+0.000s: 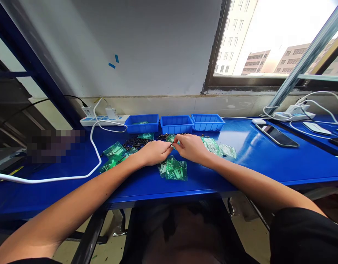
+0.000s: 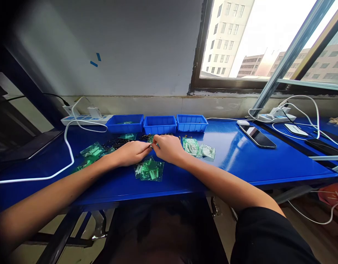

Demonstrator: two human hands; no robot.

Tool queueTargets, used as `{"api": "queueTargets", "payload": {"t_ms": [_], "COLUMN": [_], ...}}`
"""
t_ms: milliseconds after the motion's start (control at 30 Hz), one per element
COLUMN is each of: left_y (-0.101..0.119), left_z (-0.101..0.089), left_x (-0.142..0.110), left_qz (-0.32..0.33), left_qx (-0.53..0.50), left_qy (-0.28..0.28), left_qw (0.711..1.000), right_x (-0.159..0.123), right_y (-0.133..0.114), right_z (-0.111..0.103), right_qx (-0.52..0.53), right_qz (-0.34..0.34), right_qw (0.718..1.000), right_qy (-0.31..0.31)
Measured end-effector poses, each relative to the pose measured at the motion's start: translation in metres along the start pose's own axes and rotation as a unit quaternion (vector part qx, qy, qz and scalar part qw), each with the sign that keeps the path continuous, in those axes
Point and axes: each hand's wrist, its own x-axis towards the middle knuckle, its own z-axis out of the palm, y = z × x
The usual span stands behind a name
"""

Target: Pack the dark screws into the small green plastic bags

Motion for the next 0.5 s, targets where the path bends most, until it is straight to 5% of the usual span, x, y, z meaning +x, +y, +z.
{"api": "queueTargets", "payload": {"t_ms": [500], "left_y": [-0.0005], "left_z": [-0.0007], "left_x": [0.0002], "left_qz": [0.005], "left_qx": [0.001], "left_qy": [0.003], "left_qw": [1.0], "right_x": [-0.0011], "right_y": [0.0008], "right_z": [-0.0012], "right_qx": [0.008], "right_qz": [-0.012], "right_qw": [1.0], "right_qy": [0.01]}}
